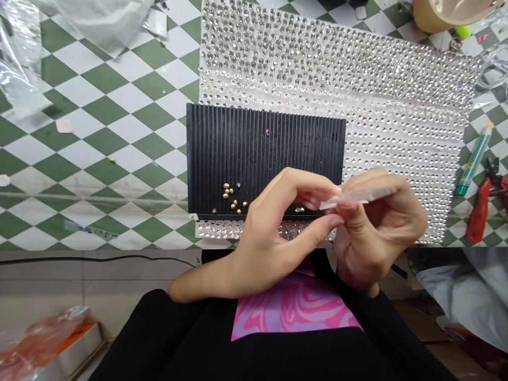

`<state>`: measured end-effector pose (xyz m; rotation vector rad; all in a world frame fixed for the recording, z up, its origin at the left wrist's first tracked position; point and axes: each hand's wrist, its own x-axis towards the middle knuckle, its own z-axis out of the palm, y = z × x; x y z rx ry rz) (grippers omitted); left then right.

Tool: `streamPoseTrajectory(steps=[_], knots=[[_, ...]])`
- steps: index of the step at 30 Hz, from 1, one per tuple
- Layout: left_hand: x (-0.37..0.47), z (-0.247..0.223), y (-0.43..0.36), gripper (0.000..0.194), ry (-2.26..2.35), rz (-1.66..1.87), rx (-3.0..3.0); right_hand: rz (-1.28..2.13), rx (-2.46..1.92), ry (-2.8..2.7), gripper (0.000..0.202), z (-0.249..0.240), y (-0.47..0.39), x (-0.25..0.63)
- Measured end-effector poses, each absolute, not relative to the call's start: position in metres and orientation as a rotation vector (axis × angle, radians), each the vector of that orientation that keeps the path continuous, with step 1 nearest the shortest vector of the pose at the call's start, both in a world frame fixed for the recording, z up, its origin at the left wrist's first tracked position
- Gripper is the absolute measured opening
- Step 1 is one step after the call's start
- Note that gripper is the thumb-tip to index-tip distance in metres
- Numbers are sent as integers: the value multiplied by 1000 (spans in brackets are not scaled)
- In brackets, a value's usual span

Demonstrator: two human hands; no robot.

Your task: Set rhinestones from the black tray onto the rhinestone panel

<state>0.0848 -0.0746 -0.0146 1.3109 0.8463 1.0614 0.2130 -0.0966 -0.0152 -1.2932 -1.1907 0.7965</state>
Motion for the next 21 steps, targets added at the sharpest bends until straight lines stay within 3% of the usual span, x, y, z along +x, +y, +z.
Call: streamPoseTrajectory(steps=[3, 10, 15, 21], knots=[[84, -15, -76, 16, 895, 1067, 1298, 706, -1182, -1014, 12, -18, -94, 207], [84, -12, -79, 12, 991, 1080, 1289, 857, -1132, -970, 4, -20, -96, 204], [85, -9, -76, 18, 1027, 1019, 1152, 982, -1099, -993, 21, -24, -100, 205], [85, -4, -70, 22, 973, 904, 1073, 1028, -1109, -923, 10, -27, -102, 207]])
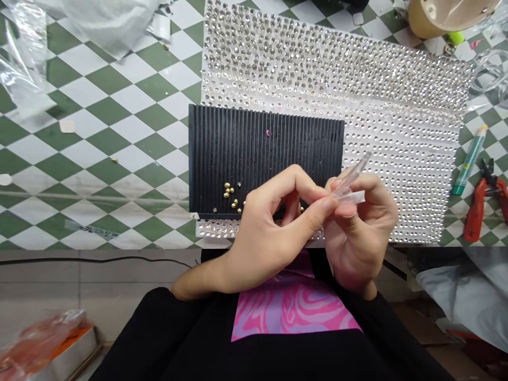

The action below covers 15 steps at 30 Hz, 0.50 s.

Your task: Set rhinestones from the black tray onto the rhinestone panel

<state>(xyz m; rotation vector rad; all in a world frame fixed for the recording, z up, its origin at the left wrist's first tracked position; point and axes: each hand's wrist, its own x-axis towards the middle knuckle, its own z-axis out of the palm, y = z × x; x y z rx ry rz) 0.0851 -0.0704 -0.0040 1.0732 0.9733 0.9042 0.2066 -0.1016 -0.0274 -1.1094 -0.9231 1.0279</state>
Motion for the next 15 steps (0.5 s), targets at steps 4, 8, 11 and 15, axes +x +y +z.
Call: streamPoseTrajectory(steps=[4, 8, 11, 15], knots=[[86, -3, -68, 25, 925, 851, 1025, 964, -1139, -925, 12, -25, -99, 202], [86, -3, -66, 24, 879, 838, 988, 971, -1079, -885, 15, -22, -97, 199], [86, -3, -66, 25, 866, 830, 983, 1018, -1071, -858, 19, -21, -96, 200], [86, -4, -68, 22, 859, 851, 1043, 1062, -1076, -838, 24, -19, -96, 201]])
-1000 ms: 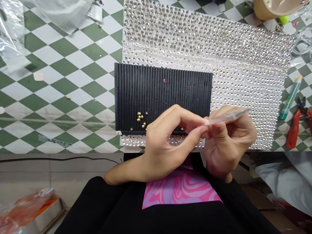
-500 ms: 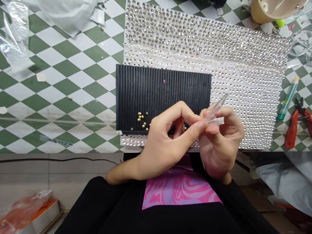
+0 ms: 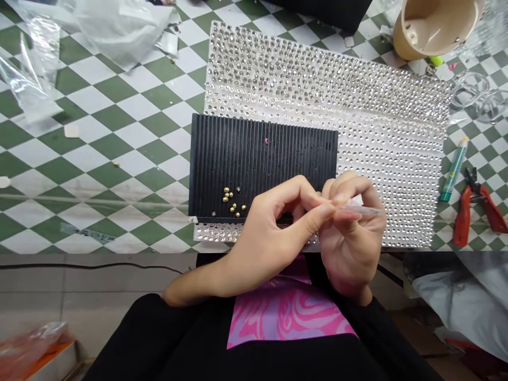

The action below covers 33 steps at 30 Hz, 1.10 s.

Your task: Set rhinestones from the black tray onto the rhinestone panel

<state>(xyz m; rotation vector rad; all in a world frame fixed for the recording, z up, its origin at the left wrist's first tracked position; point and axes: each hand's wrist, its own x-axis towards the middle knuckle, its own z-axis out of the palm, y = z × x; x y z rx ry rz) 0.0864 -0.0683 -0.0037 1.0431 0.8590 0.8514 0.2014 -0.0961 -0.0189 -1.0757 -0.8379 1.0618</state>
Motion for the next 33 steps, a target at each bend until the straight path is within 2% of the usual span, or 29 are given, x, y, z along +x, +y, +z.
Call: streamPoseTrajectory(steps=[7, 11, 16, 20, 26, 33], knots=[[89, -9, -75, 9, 878, 1031, 1332, 1004, -1064, -880, 16, -18, -95, 208], [91, -14, -73, 20, 840, 1063, 1368, 961, -1087, -906, 14, -20, -94, 213], [91, -16, -71, 16, 815, 1104, 1506, 1022, -1023, -855, 25, -20, -91, 213], [91, -18, -77, 25, 859, 1159, 1611, 1153, -953, -793, 30, -18, -90, 213], [90, -23, -78, 33, 861, 1307, 1852, 1239, -990, -736, 27, -16, -92, 213], [88, -15, -65, 17, 912, 1564, 2452, 1282, -1017, -733, 23, -10, -91, 215]])
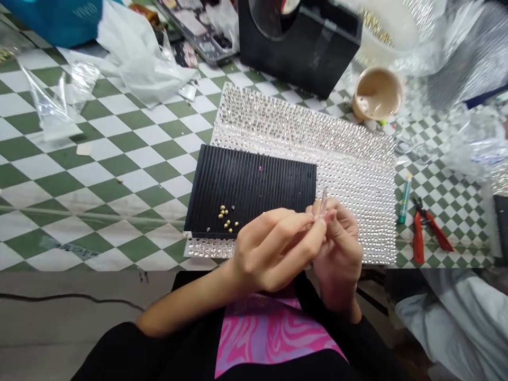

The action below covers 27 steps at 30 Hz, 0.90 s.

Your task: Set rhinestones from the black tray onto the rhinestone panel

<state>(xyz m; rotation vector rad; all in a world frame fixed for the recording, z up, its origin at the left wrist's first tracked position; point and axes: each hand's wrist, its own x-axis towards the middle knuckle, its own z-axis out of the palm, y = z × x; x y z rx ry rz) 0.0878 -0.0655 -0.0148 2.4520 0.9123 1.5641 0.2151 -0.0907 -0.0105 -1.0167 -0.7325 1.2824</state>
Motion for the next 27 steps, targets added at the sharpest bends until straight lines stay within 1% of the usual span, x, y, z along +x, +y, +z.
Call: streamPoseTrajectory(steps=[4, 7, 11, 14, 17, 22, 27], knots=[[90, -16, -66, 12, 894, 1676, 2446, 1290, -976, -729, 25, -9, -89, 212], [92, -20, -68, 12, 939, 1643, 2357, 1243, -990, -695, 21, -9, -93, 207], [95, -22, -71, 10, 922, 1572, 2148, 1031, -1016, -774, 17, -13, -97, 203], [96, -21, -72, 13, 894, 1470, 2007, 891, -1022, -825, 17, -18, -97, 201], [94, -18, -73, 13, 899, 1374, 1930, 843, -1027, -822, 19, -22, -97, 199], [99, -10, -73, 9, 833, 1310, 1782, 813, -1000, -781, 26, -23, -97, 201], [114, -5, -71, 5, 828, 1287, 1695, 734, -1077, -718, 32, -27, -99, 210]])
